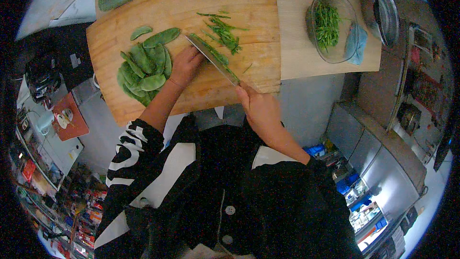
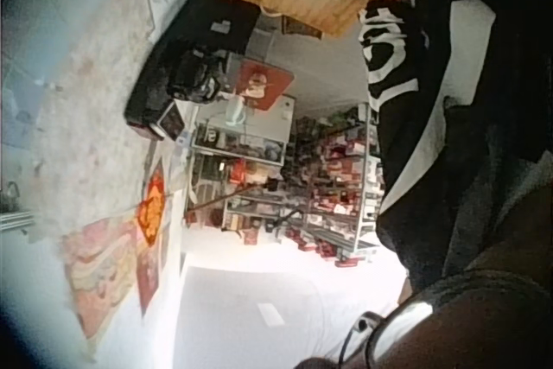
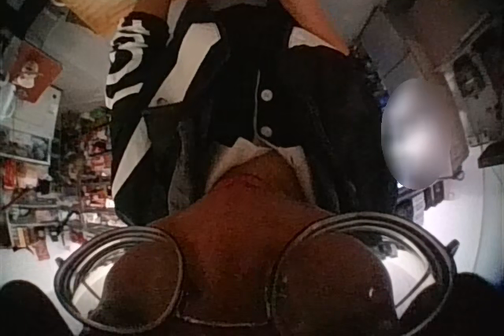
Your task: The person slices snow peas into thin strips on a wooden cutting board using a cleaver. The sliced pieces are periodically gathered and placed into a glass bowl. The person continues chopping the remaining snow peas until the pile is reduced.
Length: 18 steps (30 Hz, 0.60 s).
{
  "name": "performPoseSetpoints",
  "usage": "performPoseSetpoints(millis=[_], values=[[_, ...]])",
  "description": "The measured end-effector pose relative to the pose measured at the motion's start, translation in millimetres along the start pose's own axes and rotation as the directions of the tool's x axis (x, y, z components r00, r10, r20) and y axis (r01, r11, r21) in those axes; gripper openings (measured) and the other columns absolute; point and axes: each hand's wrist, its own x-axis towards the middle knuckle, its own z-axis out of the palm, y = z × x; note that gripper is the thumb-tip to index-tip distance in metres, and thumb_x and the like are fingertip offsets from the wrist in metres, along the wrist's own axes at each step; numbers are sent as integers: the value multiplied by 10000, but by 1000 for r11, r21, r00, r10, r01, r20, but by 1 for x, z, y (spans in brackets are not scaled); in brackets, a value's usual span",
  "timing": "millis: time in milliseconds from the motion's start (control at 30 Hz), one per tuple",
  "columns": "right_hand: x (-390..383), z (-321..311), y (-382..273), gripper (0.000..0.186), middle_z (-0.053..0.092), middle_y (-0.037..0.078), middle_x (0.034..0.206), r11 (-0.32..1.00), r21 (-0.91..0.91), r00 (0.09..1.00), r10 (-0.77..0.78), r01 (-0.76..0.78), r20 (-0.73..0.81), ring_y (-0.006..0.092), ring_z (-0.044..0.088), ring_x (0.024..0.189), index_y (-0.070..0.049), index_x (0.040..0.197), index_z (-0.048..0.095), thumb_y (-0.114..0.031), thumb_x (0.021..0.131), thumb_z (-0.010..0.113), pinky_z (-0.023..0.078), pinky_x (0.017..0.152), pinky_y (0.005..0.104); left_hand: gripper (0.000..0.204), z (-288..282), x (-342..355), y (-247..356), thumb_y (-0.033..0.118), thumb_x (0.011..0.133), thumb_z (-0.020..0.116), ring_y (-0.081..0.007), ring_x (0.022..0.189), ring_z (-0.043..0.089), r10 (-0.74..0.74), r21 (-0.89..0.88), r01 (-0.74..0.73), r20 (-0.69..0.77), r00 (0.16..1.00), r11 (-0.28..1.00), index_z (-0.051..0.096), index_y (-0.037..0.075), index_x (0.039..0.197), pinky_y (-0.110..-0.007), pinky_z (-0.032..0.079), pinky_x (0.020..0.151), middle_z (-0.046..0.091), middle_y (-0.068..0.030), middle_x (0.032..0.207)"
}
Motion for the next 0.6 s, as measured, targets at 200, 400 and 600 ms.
performPoseSetpoints(millis=[200,400,600], values=[[46,37,-3,472,588,217,687,994,-104,999,-28,25,-32,390,571,657,-61,945,646,-422,917,341,431,568,441,246,0,0,0,52,658,586,-239,868,565,-14,-36,14,-12,1000,999,600,59,904,-321,479,701,571,-80,968],[26,10,7,429,578,248,733,957,266,993,113,-114,22,429,553,722,-17,915,630,-366,910,381,444,647,470,235,0,1,2,59,662,584,-229,843,565,-4,3,5,-32,999,1000,598,58,897,-317,479,680,574,-71,944],[9,14,-7,462,583,233,682,996,-61,998,59,-61,-30,412,559,657,-18,803,617,-377,922,353,425,572,436,241,-3,4,2,58,662,582,-225,844,562,-13,-5,13,-12,1000,1000,592,52,904,-319,481,669,569,-77,947]])
